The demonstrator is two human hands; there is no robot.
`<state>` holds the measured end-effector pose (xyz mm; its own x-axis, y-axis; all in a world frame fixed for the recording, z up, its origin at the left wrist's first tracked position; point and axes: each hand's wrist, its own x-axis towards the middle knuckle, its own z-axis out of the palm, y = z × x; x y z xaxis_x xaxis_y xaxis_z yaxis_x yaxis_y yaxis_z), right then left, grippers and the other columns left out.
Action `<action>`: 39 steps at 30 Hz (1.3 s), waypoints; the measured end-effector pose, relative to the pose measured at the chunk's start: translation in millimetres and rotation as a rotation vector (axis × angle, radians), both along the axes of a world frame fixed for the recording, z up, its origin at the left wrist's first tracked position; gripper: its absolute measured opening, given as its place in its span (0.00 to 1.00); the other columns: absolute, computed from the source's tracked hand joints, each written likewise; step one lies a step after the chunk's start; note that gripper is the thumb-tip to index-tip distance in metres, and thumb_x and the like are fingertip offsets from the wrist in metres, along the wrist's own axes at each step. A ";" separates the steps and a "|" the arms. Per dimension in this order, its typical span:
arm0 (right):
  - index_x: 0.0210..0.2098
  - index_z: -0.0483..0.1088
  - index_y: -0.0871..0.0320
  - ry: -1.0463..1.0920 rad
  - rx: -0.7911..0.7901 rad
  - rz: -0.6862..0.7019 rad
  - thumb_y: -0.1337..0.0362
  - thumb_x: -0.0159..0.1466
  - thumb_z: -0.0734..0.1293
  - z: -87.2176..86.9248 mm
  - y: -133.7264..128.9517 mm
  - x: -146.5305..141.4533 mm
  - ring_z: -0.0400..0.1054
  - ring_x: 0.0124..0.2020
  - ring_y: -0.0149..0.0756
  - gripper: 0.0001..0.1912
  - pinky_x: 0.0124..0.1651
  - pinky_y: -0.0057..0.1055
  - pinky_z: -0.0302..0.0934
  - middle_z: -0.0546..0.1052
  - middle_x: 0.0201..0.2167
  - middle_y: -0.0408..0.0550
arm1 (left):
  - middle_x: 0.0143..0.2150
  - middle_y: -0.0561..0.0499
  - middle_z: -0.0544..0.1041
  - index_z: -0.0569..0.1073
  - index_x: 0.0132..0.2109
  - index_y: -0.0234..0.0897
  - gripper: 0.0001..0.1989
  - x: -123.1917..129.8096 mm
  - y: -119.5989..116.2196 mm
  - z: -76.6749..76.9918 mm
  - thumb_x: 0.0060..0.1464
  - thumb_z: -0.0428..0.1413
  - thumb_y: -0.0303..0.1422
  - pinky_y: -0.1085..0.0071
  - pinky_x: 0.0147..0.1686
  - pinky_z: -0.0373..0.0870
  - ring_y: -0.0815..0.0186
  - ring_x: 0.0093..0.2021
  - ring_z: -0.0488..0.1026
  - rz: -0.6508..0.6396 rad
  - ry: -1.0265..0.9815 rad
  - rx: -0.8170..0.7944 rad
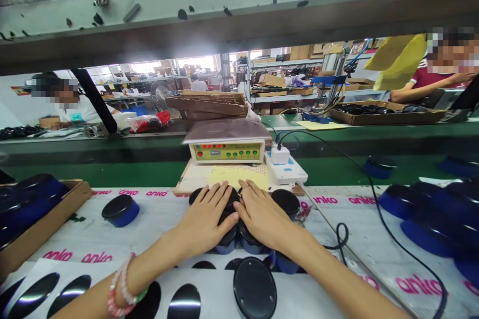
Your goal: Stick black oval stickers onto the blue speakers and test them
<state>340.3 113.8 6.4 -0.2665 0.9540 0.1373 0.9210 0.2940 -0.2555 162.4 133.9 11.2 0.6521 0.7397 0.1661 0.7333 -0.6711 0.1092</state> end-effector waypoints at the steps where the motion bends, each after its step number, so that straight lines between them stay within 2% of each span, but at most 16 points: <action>1: 0.65 0.51 0.73 0.001 0.002 0.002 0.54 0.69 0.49 -0.5 0.1 0.1 0.46 0.67 0.48 0.33 0.65 0.50 0.48 0.56 0.65 0.65 | 0.69 0.41 0.51 0.54 0.66 0.30 0.33 -0.1 0.0 -0.3 0.64 0.37 0.48 0.51 0.66 0.47 0.52 0.68 0.48 -0.001 -0.001 0.003; 9: 0.64 0.53 0.69 0.010 0.015 0.011 0.55 0.69 0.50 0.0 0.6 1.0 0.47 0.67 0.49 0.30 0.63 0.52 0.49 0.56 0.65 0.65 | 0.68 0.41 0.53 0.55 0.66 0.30 0.33 -0.2 0.5 -2.7 0.64 0.38 0.49 0.52 0.66 0.47 0.52 0.68 0.49 -0.007 -0.016 0.028; 22: 0.64 0.52 0.72 0.005 0.011 0.011 0.54 0.69 0.50 0.3 -0.8 0.8 0.46 0.67 0.49 0.32 0.65 0.50 0.48 0.56 0.65 0.65 | 0.68 0.41 0.53 0.56 0.66 0.30 0.32 -0.3 0.3 -3.1 0.64 0.38 0.49 0.52 0.66 0.47 0.52 0.68 0.49 -0.010 -0.018 0.041; 30: 0.63 0.54 0.70 0.027 0.041 0.018 0.54 0.69 0.51 -2.1 0.0 1.3 0.48 0.66 0.50 0.31 0.64 0.52 0.50 0.58 0.64 0.66 | 0.68 0.40 0.54 0.56 0.66 0.29 0.33 -0.5 0.3 -4.0 0.64 0.37 0.49 0.52 0.65 0.47 0.53 0.68 0.50 -0.013 -0.020 0.055; 35: 0.63 0.54 0.65 0.030 0.045 0.015 0.54 0.69 0.51 -2.7 0.4 1.4 0.49 0.66 0.49 0.29 0.63 0.53 0.50 0.58 0.65 0.64 | 0.68 0.40 0.53 0.55 0.66 0.30 0.33 -0.6 0.2 -4.8 0.64 0.37 0.49 0.52 0.66 0.47 0.53 0.68 0.50 -0.011 -0.023 0.062; 39: 0.64 0.54 0.67 0.025 0.026 0.013 0.54 0.69 0.50 -1.2 0.9 1.7 0.48 0.66 0.49 0.30 0.64 0.52 0.49 0.57 0.65 0.64 | 0.68 0.40 0.53 0.55 0.66 0.29 0.33 -0.4 0.2 -4.3 0.64 0.37 0.48 0.52 0.65 0.47 0.53 0.68 0.50 -0.012 -0.021 0.055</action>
<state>342.0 114.6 5.1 -0.2749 0.9465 0.1690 0.9106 0.3127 -0.2701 161.9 134.1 6.9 0.6569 0.7212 0.2198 0.7230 -0.6853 0.0877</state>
